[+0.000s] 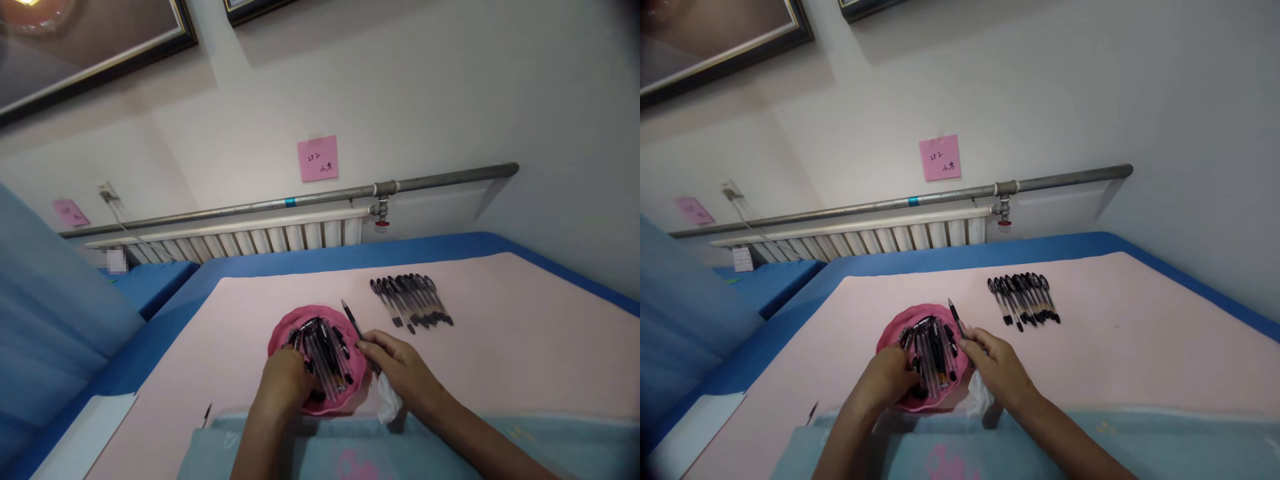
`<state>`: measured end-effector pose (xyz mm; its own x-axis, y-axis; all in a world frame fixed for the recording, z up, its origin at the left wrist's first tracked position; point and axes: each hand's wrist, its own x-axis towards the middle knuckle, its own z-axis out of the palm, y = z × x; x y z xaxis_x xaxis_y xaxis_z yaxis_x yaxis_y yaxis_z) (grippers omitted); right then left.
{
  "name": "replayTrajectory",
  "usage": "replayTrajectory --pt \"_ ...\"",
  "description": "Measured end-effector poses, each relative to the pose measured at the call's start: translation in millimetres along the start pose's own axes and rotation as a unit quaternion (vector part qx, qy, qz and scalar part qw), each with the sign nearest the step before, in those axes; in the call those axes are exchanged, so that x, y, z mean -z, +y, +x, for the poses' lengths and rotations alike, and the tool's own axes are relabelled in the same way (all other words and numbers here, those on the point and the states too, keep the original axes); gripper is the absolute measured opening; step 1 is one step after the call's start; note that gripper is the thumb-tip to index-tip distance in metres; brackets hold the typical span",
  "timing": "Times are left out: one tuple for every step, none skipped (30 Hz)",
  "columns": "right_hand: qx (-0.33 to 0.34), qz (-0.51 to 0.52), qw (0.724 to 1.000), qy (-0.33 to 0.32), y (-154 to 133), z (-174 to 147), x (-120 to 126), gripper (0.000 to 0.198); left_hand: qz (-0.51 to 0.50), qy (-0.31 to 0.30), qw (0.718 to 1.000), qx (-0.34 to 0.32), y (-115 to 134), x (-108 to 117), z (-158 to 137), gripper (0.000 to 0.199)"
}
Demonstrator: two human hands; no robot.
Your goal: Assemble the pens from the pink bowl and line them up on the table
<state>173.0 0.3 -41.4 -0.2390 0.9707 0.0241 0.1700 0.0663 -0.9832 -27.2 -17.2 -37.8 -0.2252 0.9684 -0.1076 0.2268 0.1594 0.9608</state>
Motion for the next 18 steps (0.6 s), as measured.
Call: replayTrajectory --pt "-0.001 0.000 1.000 0.000 -1.2 -0.6 -0.3 0.021 0.056 0.014 0.998 -0.013 -0.3 0.1 0.0 0.032" --pt "-0.002 0.001 1.000 0.001 -2.6 -1.3 -0.5 0.021 0.105 0.025 0.994 -0.028 0.1 0.4 -0.1 0.031" --pt "-0.004 0.003 1.000 0.002 -4.4 -2.1 -0.7 0.021 0.140 0.033 0.989 -0.042 1.3 0.9 0.1 0.031" --pt "-0.006 0.005 1.000 0.002 -6.4 -3.0 -0.9 0.021 0.153 0.041 0.986 -0.053 3.3 1.7 0.3 0.030" --pt "-0.007 0.006 1.000 -0.001 -8.6 -4.0 -1.2 0.020 0.155 0.049 0.985 -0.061 6.3 2.7 0.7 0.028" --pt "-0.006 0.005 1.000 -0.006 -10.8 -5.2 -1.6 0.020 0.149 0.055 0.985 -0.064 10.0 3.7 1.2 0.025" --pt "-0.003 0.001 1.000 -0.015 -13.1 -6.7 -2.3 0.020 0.128 0.060 0.988 -0.060 14.3 4.7 1.6 0.022" --pt "0.002 -0.005 1.000 -0.027 -15.2 -8.4 -3.3 0.019 0.091 0.058 0.993 -0.048 19.0 5.5 1.8 0.018" --pt "0.008 -0.012 0.999 -0.045 -17.2 -10.4 -4.7 0.019 0.037 0.047 0.998 -0.029 23.7 6.1 1.7 0.014" --pt "0.013 -0.020 0.997 -0.068 -19.0 -12.5 -6.4 0.019 -0.029 0.028 0.999 -0.006 28.2 6.5 1.3 0.011" --pt "0.019 -0.029 0.995 -0.093 -20.4 -14.8 -8.3 0.019 -0.099 0.009 0.995 0.019 32.1 6.7 0.7 0.012" --pt "0.025 -0.038 0.992 -0.117 -21.5 -16.9 -10.3 0.020 -0.165 -0.009 0.985 0.042 35.3 6.9 0.0 0.016" --pt "0.031 -0.048 0.989 -0.137 -22.2 -18.9 -12.2 0.021 -0.220 -0.020 0.974 0.058 37.7 7.0 -0.6 0.020" --pt "0.038 -0.058 0.986 -0.151 -22.7 -20.5 -13.7 0.021 -0.263 -0.026 0.962 0.069 39.3 7.3 -1.0 0.024" --pt "0.044 -0.067 0.984 -0.156 -22.9 -21.7 -14.9 0.022 -0.295 -0.028 0.952 0.077 40.2 7.5 -1.2 0.026" --pt "0.050 -0.074 0.983 -0.158 -23.0 -22.4 -15.7 0.022 -0.319 -0.029 0.944 0.081 40.5 7.8 -1.1 0.028" --pt "0.054 -0.080 0.983 -0.158 -23.0 -22.8 -16.1 0.022 -0.335 -0.031 0.938 0.084 40.4 8.1 -0.8 0.029" --pt "0.058 -0.084 0.982 -0.157 -23.0 -22.9 -16.2 0.022 -0.344 -0.033 0.934 0.085 40.1 8.1 -0.5 0.030"
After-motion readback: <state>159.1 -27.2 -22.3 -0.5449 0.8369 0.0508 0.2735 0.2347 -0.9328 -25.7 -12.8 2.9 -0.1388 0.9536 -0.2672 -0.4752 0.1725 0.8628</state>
